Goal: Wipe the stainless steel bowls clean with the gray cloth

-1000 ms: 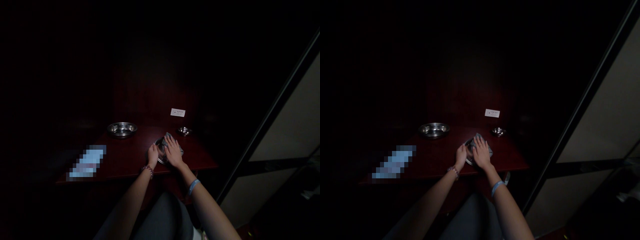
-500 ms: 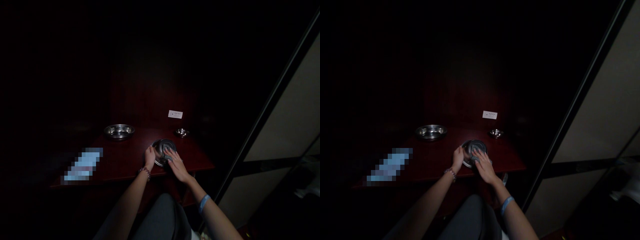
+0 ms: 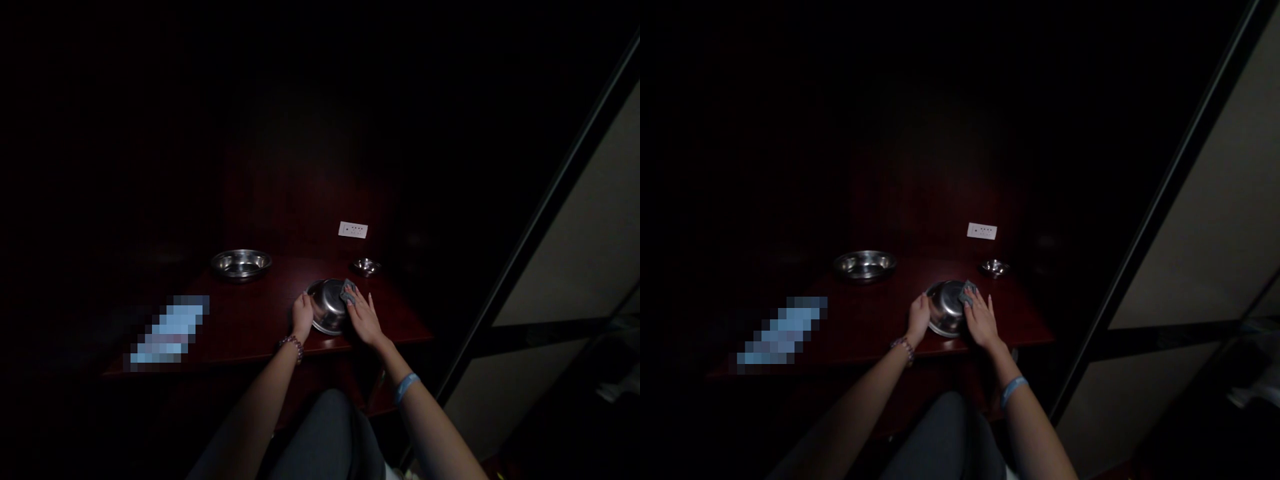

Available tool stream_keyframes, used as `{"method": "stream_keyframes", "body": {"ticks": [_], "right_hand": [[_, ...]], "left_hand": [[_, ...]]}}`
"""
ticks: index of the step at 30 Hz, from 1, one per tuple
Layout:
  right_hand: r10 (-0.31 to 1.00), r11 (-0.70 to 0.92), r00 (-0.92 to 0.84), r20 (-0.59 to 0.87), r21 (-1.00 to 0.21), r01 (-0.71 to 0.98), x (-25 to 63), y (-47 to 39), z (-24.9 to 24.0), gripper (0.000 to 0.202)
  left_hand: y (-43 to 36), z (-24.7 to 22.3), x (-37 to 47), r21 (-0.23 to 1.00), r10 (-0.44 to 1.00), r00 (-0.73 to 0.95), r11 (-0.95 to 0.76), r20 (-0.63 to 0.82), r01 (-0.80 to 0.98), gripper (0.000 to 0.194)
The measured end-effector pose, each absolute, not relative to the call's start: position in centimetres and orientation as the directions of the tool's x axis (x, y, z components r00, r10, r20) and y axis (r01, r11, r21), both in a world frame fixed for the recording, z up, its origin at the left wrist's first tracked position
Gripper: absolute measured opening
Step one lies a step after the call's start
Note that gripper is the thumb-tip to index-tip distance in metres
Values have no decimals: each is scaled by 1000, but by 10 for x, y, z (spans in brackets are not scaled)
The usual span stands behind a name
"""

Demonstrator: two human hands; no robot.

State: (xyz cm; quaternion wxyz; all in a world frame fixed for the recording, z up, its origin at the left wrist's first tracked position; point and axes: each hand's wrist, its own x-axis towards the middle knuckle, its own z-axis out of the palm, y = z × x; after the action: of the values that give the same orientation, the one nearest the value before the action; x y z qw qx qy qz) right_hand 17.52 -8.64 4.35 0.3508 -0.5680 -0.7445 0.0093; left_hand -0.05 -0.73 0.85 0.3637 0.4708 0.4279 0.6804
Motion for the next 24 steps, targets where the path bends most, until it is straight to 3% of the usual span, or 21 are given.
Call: {"method": "stream_keyframes", "body": {"ticks": [6,12,16,21,24], "right_hand": [[819,279,19,573,-426,860,147,-56,53,55],[798,345,-88,596,-332,878,118,-59,60,58],[783,416,-148,604,-331,847,104,-80,54,58],[766,522,-211,607,-395,756,98,-110,47,54],[796,517,-147,587,-534,669,99,-124,45,54]], "left_hand": [[-10,9,-1,929,896,-283,-368,343,-35,35],[-11,12,1,943,898,-307,-332,314,-7,33],[-10,12,0,939,901,-291,-342,323,-18,34],[-12,10,-3,914,893,-273,-394,357,-94,36],[-15,12,-4,900,890,-272,-413,366,-139,39]]}}
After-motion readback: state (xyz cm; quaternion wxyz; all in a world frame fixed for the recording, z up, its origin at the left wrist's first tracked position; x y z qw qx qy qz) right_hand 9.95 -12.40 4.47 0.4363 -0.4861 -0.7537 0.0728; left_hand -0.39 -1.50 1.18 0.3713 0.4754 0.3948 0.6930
